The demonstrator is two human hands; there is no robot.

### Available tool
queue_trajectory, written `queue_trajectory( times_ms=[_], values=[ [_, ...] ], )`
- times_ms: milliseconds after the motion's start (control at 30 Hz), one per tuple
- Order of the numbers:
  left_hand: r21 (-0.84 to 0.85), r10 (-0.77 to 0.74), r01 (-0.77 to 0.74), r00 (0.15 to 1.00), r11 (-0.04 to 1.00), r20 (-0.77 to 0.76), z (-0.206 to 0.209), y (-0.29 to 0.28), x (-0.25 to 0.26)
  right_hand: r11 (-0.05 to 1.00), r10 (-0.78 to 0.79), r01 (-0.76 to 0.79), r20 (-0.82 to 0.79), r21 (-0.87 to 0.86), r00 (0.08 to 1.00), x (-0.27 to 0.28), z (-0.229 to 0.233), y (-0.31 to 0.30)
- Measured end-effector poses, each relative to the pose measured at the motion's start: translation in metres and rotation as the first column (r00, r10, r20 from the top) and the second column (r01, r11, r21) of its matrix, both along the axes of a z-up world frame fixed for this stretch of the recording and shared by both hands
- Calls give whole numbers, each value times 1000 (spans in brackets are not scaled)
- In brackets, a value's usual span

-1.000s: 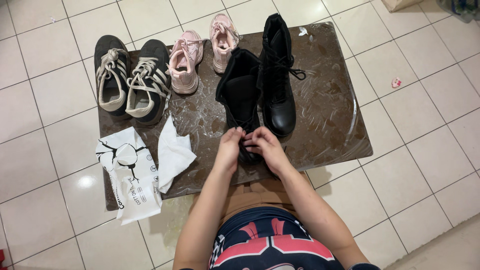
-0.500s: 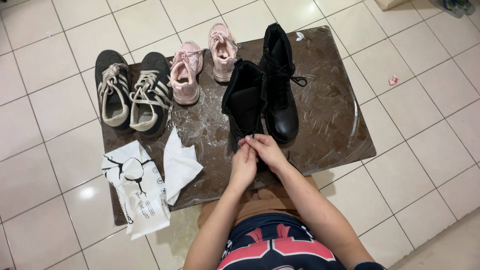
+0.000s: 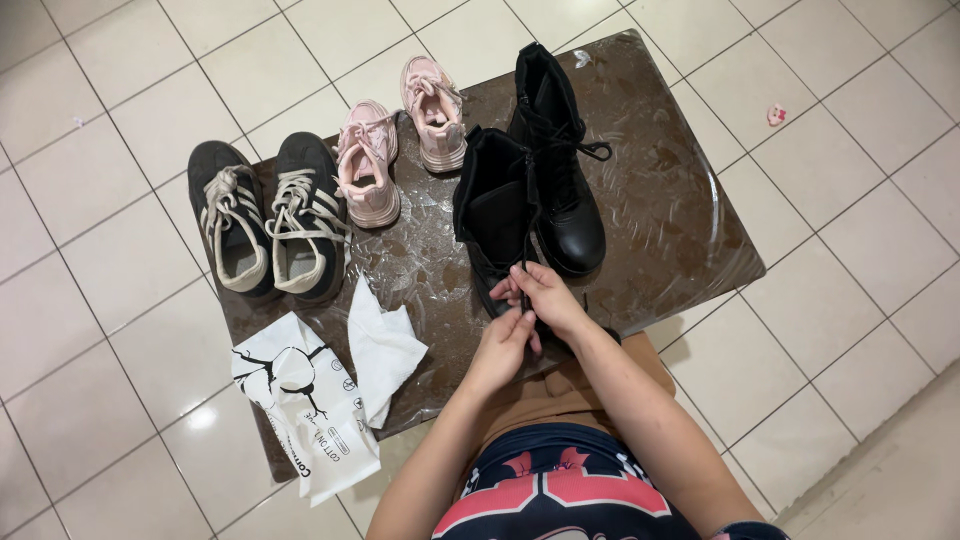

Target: The person removes the laces from a black boot and then re-laces it. The person threads the laces through the eyelets and ties a knot. Other shoes are visible on the table but are not handled.

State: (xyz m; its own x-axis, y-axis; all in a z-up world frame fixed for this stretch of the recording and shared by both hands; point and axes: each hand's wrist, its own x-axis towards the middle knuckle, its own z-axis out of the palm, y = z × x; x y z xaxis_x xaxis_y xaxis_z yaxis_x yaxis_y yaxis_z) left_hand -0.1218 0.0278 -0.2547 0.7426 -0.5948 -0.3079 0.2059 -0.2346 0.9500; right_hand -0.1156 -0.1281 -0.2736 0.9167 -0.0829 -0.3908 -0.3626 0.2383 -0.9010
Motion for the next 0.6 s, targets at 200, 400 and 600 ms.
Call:
queue_trajectory(
  times_ms=[200, 400, 600],
  values=[
    [42, -74, 75, 997, 996, -21, -25, 16, -8, 998, 27, -25, -42, 56, 999, 7, -11, -7],
    [-28, -28, 23, 981, 999, -192, -47, 15, -8, 995, 63, -60, -40, 74, 997, 6, -20, -12],
    [-47, 91, -107, 958, 993, -270, -62, 21, -16, 988, 130, -124, -62, 92, 990, 4, -26, -16]
  ],
)
